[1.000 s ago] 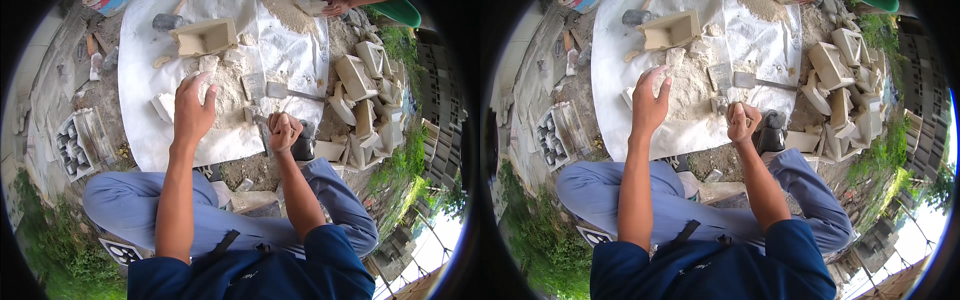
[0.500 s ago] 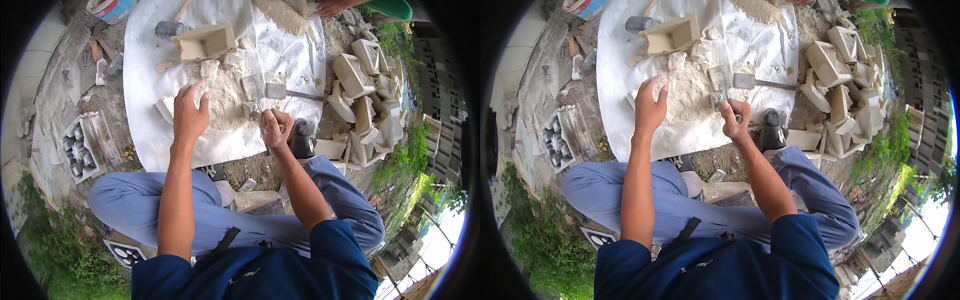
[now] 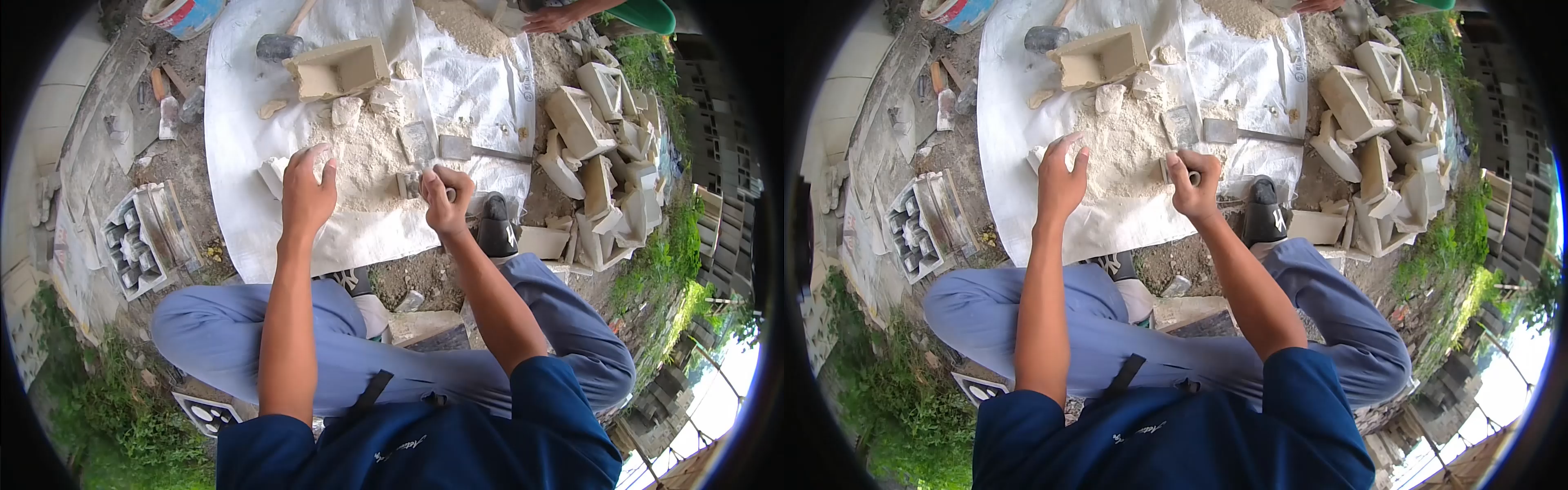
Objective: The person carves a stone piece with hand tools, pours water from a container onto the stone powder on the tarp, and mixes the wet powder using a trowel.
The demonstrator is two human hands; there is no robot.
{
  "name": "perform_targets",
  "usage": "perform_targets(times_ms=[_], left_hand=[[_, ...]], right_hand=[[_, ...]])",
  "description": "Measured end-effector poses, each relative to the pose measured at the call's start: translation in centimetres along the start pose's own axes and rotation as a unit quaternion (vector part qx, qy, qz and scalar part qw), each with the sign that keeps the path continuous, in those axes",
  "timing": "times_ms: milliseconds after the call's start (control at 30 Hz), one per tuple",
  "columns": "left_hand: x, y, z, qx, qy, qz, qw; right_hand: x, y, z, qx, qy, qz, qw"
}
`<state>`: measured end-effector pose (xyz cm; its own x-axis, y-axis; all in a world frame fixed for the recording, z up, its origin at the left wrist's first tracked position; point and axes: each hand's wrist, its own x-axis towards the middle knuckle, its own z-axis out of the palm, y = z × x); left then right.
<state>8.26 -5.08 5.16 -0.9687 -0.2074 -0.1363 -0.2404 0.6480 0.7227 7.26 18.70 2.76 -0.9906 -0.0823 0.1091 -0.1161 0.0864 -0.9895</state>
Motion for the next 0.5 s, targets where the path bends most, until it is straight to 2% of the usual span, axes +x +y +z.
perform_targets(times_ms=[33,100,133,200,300,333,367,433,500], left_hand=[[-0.8,0.1,0.1,-0.001,-0.007,-0.002,1.0],[-0.2,-0.1,0.0,0.002,-0.003,0.006,1.0],[-0.4,-0.7,0.0,0.003,0.006,0.028,1.0],[-1.0,-1.2,-0.5,-0.001,0.004,0.01,1.0],[-0.5,-0.9,-1.0,-0.009,0.009,0.004,1.0],[-0.6,-1.1,-1.0,-0.008,0.011,-0.003,1.0],[-0.5,-1.2,-1.0,-0.008,0.013,-0.009,1.0],[0.1,-1.6,-0.9,-0.01,0.024,0.0,1.0],[-1.1,-1.9,-0.6,-0.012,0.009,-0.001,1.0]], right_hand=[[1.0,-0.9,0.6,0.099,0.039,0.035,0.994],[1.2,-4.4,0.4,0.099,0.043,0.031,0.994],[0.9,-6.2,-0.1,0.076,0.018,0.003,0.997],[-0.2,-9.3,-0.2,0.059,0.0,-0.044,0.997],[-1.6,-5.7,0.2,0.05,0.013,-0.061,0.997],[-2.0,-2.6,0.1,-0.023,-0.013,-0.049,0.998],[-2.4,0.4,0.4,-0.042,-0.003,-0.078,0.996],[-0.4,0.4,1.3,0.059,-0.012,-0.003,0.998],[0.8,-0.5,1.2,0.051,-0.023,0.053,0.997]])
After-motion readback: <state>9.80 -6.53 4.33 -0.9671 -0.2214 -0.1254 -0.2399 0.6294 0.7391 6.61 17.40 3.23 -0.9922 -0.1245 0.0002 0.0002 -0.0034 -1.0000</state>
